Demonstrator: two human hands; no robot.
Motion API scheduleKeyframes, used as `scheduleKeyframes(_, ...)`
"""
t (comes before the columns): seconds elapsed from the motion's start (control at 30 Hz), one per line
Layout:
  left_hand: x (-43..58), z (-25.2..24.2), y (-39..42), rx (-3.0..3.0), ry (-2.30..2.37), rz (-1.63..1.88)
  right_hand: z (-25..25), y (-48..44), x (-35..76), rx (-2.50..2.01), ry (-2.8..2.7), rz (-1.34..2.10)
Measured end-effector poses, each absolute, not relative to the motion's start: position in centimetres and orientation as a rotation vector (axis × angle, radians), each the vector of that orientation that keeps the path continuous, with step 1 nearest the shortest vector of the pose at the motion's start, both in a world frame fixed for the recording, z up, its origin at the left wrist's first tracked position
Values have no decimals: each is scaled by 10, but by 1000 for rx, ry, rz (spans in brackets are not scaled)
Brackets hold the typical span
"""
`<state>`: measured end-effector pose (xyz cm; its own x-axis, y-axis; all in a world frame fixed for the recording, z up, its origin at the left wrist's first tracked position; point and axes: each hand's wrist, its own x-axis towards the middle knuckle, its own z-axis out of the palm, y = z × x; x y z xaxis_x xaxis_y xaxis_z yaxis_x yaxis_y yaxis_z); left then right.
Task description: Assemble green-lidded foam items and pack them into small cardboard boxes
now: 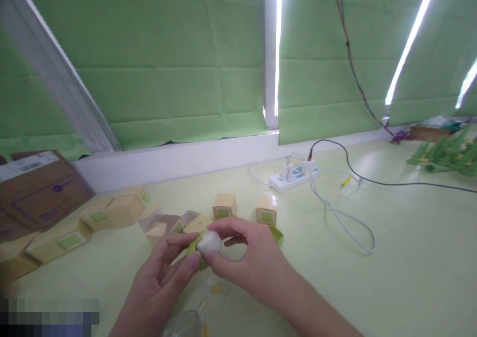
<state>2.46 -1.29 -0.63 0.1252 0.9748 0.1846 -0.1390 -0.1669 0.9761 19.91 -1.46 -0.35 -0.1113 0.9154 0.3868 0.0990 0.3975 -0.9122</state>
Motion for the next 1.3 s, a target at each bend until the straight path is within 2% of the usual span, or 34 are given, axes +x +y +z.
scheduleKeyframes(0.23,18,-8,-9,1367,986,1253,0,-21,195,-872,-1672,497)
scheduleKeyframes(0.4,18,-3,-8,1400,993,1192,1,-20,197,-783,-1709,326)
scheduleKeyframes(0.87,17,-2,-8,1637,1108,1170,1,-23,198,-801,-1821,325)
scheduleKeyframes(1.07,21,-9,-15,1843,1278,1201,1,-23,193,-797,-1785,233)
scheduleKeyframes(1.3,21,-10,-18,1816,1305,1221,2,-25,185,-781,-1760,130)
